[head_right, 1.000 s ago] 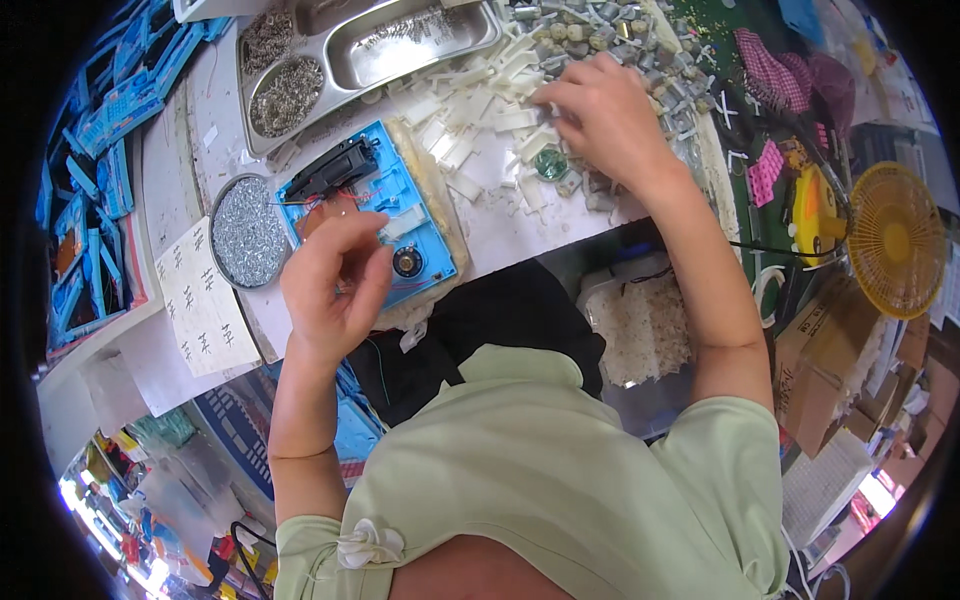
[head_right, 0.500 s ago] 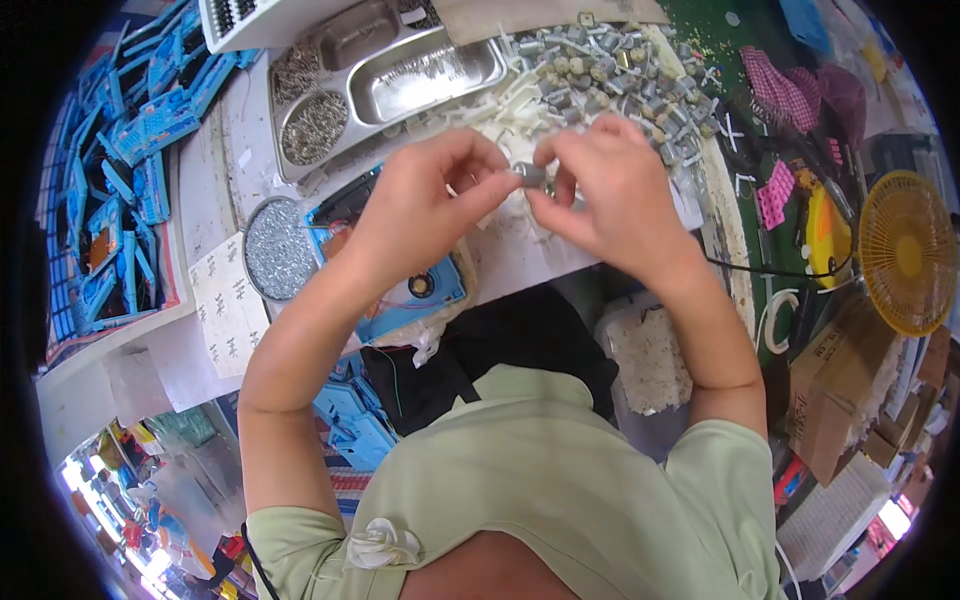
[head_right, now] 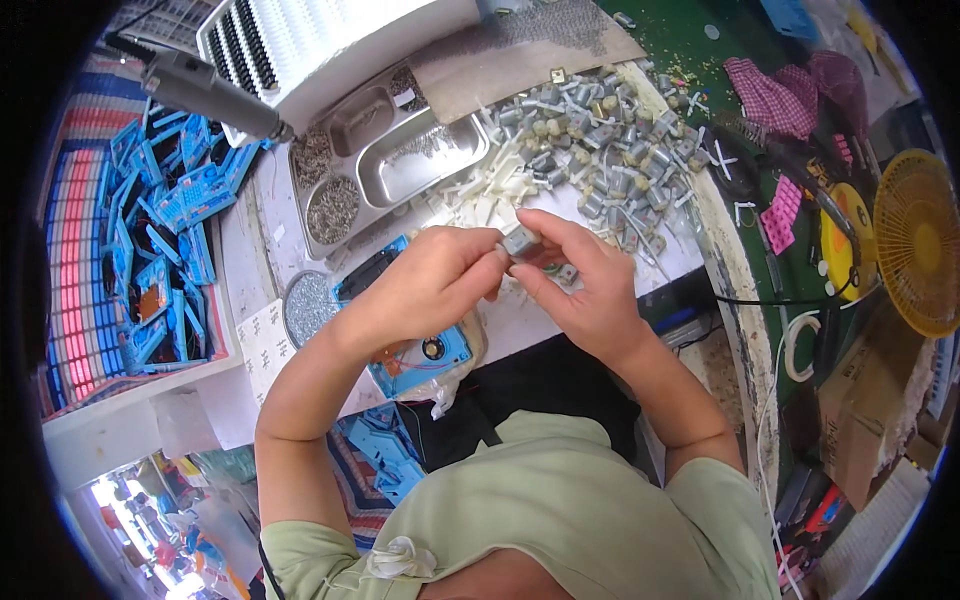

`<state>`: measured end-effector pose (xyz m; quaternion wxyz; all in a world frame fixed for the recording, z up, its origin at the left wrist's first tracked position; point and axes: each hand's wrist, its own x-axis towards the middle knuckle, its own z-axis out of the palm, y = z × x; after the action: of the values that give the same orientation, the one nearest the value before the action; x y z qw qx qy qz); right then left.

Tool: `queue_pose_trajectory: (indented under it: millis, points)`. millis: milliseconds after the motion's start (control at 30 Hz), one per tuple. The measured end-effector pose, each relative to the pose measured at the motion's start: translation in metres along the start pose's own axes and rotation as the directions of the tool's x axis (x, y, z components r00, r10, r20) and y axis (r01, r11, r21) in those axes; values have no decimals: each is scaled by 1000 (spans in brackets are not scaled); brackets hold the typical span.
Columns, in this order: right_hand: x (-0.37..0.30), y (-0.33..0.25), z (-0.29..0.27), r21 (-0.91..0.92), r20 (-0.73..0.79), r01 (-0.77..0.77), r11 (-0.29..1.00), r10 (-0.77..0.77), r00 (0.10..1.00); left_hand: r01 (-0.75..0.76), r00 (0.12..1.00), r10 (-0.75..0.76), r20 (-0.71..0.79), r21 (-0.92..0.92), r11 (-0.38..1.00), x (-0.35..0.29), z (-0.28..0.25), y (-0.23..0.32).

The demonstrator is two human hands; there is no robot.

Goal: The recorder is assembling an electronic device, involving soldering a speaker and screwing the casing together.

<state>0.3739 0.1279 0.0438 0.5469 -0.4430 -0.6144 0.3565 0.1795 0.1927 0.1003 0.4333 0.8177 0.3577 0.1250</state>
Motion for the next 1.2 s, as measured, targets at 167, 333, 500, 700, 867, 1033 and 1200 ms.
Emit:
queue_pose_trajectory:
  millis: [167, 333, 500, 700, 867, 1033, 1200]
  points:
    - [4, 8, -25, 430, -5, -254, 867, 283, 959, 298, 882, -243, 403, -79, 951, 62, -40, 20]
    - [10, 19, -34, 551, 50, -267, 791, 288, 956, 378, 810, -127, -572, 345, 859, 156, -73, -99]
    - [0, 15, -40, 549, 44, -280, 788, 307, 951, 545, 746, -210, -632, 397, 739, 193, -75, -108]
    - [-9, 15, -45, 511, 59, -312, 801, 330, 942, 502, 731, -92, -676, 441, 744, 206, -74, -132]
    - [-7, 7, -50, 375, 80, -365, 852, 363, 929, 237, 712, 322, -624, 645, 727, 202, -67, -124]
    - [15, 9, -51, -173, 277, -345, 923, 381, 882, 2, 655, 441, -613, 585, 811, 161, -45, -71]
    - [28, 20, -50, -545, 441, 55, 836, 230, 868, -280, 779, 268, -567, 68, 958, 39, -3, 0]
